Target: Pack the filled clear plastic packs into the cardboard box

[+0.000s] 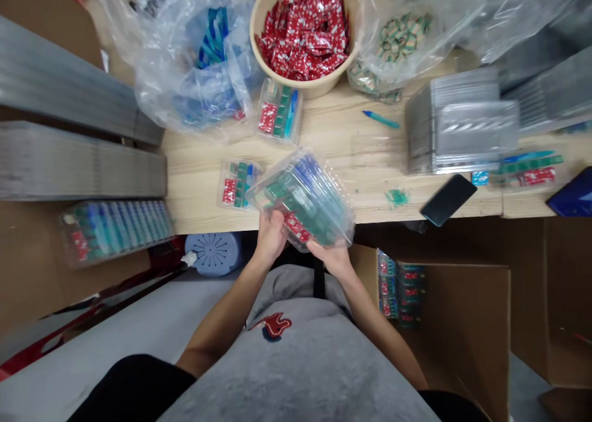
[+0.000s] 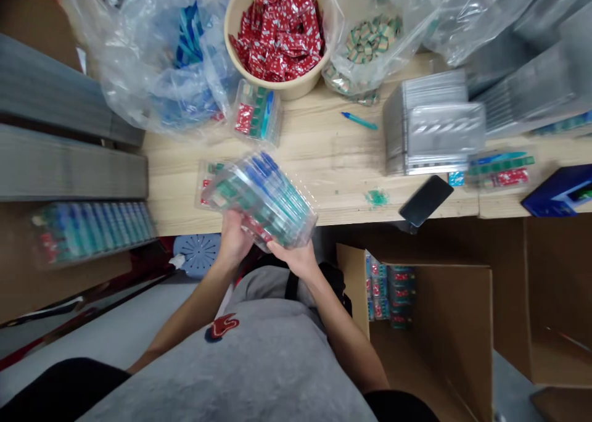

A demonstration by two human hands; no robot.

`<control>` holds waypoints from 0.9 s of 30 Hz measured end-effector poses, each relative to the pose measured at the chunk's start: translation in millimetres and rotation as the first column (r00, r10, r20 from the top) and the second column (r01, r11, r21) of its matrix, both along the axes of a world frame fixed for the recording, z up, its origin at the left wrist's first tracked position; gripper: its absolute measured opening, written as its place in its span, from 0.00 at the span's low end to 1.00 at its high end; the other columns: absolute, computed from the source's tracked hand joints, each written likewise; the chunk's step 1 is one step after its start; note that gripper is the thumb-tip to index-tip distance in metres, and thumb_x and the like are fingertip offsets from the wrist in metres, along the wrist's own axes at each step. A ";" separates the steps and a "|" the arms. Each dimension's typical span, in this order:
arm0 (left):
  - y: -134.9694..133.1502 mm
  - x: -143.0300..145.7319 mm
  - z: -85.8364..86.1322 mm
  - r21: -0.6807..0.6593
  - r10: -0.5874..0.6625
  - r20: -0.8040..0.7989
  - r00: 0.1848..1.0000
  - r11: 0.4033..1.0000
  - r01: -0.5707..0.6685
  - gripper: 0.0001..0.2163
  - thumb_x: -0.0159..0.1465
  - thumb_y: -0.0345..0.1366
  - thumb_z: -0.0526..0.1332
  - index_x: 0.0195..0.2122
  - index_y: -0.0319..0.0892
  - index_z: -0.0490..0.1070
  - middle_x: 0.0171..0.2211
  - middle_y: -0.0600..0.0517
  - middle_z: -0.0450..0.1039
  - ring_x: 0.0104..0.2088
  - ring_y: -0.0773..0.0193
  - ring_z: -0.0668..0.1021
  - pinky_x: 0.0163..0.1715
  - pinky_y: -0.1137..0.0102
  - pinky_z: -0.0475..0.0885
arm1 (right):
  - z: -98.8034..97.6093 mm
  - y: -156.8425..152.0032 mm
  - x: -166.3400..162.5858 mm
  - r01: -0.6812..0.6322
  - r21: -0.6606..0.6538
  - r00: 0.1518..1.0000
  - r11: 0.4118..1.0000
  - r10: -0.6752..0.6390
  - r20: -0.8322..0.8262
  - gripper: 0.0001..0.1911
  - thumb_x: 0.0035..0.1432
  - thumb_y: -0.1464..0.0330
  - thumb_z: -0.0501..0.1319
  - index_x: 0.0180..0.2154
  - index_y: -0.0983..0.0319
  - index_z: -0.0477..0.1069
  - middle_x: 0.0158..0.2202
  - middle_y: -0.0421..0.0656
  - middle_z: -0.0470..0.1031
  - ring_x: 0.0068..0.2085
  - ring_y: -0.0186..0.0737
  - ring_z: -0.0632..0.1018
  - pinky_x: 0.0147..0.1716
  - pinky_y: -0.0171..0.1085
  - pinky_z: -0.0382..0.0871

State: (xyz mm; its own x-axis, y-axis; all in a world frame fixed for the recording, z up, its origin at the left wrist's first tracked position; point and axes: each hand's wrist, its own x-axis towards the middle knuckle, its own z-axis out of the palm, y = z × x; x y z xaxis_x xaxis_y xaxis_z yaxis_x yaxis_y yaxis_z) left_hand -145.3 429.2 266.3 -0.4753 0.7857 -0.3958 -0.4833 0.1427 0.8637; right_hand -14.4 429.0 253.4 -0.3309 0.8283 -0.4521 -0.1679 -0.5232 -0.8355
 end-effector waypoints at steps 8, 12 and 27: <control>4.3 -9.1 17.7 0.022 -0.050 0.027 0.998 0.999 0.050 0.29 0.44 0.65 0.64 0.34 0.42 0.73 0.31 0.49 0.77 0.45 0.53 0.79 0.46 0.61 0.75 | 34.0 -2.8 -2.4 -0.035 0.098 0.996 0.995 0.027 0.084 0.19 0.43 0.58 0.71 0.37 0.60 0.75 0.38 0.44 0.79 0.40 0.44 0.79 0.51 0.47 0.72; 9.9 -16.6 -22.8 -0.069 -0.016 0.015 1.000 0.997 0.017 0.28 0.47 0.55 0.69 0.45 0.44 0.70 0.44 0.48 0.76 0.48 0.56 0.77 0.51 0.62 0.71 | -10.6 -5.6 -27.1 0.166 -0.118 0.981 0.979 -0.176 -0.079 0.31 0.39 0.58 0.71 0.47 0.59 0.69 0.47 0.45 0.76 0.48 0.45 0.77 0.56 0.47 0.66; 10.6 -44.4 -116.5 -0.477 -0.183 -0.495 0.849 0.874 -0.090 0.23 0.60 0.44 0.63 0.55 0.42 0.64 0.55 0.40 0.63 0.55 0.53 0.70 0.57 0.58 0.64 | -79.9 -1.0 -21.9 -0.164 -0.602 0.946 0.781 0.297 0.127 0.23 0.47 0.51 0.65 0.37 0.61 0.73 0.39 0.50 0.77 0.41 0.47 0.79 0.45 0.48 0.69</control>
